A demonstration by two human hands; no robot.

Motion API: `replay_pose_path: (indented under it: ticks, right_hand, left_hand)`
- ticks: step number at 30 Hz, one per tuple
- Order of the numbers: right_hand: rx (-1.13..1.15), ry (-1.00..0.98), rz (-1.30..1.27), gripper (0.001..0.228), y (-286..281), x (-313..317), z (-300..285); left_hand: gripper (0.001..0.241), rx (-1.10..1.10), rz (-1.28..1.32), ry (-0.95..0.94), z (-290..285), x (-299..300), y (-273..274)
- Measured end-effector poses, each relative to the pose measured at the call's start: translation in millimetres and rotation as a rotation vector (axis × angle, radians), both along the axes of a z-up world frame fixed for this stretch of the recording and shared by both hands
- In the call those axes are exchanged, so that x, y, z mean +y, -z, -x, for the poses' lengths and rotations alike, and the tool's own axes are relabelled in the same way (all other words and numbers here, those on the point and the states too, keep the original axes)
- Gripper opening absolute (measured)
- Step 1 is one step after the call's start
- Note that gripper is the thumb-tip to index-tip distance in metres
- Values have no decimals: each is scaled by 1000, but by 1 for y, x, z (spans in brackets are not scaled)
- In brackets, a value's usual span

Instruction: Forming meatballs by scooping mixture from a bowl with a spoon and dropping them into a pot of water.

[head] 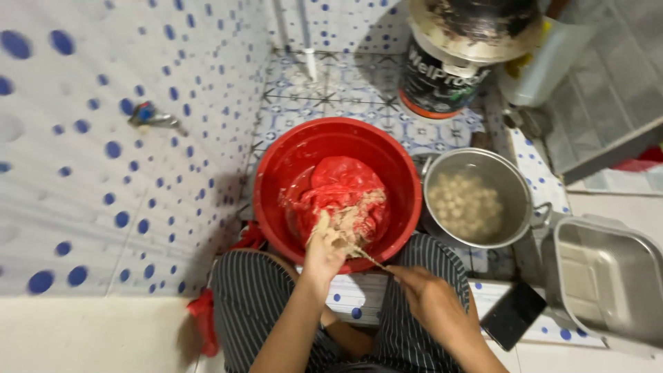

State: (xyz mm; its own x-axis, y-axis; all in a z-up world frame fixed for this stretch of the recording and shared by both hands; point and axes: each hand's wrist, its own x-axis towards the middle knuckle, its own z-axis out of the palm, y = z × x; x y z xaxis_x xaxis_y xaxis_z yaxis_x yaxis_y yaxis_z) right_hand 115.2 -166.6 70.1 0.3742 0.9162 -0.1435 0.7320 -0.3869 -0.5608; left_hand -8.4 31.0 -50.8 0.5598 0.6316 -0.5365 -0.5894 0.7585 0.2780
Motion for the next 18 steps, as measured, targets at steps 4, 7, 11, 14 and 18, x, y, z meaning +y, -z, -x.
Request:
replay_pose_path:
  ticks: [4,7,11,14,18]
  right_hand:
    - [-135,-64,-123,40,25,-1,15]
    - [-204,-86,-119,42,26,2,22]
    - [-353,-127,-206,52,31,15,18]
    - [-316,-43,-100,39,37,21,10]
    - [-141,-42,-209,38,43,22,-7]
  left_hand:
    - [36,2,141,-60,-6,0,-4]
    - [48,36,176,-67,-6,-8,-36]
    - [48,0,53,-27,-14,-20,-16]
    - [40,-5,14,34,-12,-28,-5]
    - [76,-88,47,0,-1,-5,-27]
